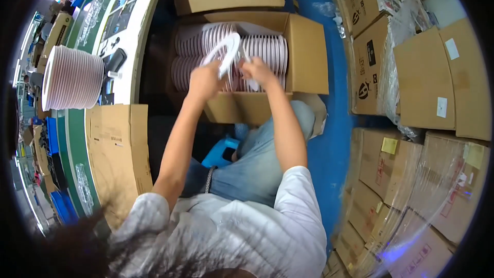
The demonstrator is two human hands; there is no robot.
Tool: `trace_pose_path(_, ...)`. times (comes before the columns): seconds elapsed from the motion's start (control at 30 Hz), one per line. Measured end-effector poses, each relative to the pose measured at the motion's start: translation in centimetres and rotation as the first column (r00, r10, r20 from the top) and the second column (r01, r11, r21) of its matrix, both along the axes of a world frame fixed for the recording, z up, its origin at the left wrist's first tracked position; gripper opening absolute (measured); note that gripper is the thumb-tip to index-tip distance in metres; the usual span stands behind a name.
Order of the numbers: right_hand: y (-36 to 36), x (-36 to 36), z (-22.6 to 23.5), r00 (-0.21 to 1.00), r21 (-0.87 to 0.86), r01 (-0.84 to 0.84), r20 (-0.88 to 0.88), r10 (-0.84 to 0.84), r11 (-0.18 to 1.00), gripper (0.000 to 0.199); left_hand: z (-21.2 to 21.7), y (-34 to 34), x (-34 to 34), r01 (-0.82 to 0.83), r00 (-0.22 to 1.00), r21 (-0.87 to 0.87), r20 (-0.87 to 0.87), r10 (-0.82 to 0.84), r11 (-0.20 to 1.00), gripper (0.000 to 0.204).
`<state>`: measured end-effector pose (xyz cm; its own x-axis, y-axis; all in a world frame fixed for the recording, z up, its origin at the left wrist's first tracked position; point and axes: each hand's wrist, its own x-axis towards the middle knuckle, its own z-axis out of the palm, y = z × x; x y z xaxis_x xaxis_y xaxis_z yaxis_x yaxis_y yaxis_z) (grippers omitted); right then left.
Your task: Packing white plastic trim rings into cardboard boxes for shipping.
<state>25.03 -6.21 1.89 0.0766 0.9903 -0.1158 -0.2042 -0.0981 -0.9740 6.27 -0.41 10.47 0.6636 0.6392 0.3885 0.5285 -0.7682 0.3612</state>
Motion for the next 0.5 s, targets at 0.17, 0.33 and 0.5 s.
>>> trace_pose_path(0.17, -0.5, 0.9, 0.2, 0.876, -0.160, 0.313, -0.332, -0.350, 0.936, 0.035, -1.0, -0.4, -1.1, -0.160, 0.729, -0.574, 0.480, 0.488, 0.803, 0.014)
trace_pose_path(0.33, -0.5, -1.4, 0.0, 0.866, 0.206, 0.240, -0.488, -0.113, 0.949, 0.056, -8.5, 1.6, -3.2, 0.386, 0.322, -0.862, 0.459, 0.828, 0.328, 0.029)
trace_pose_path(0.5, -0.6, -2.9, -1.7, 0.988, -0.098, -0.113, -0.116, 0.101, 0.989, 0.062, -9.4, 0.5, -2.2, 0.698, 0.213, -0.665, 0.548, 0.809, 0.266, 0.061)
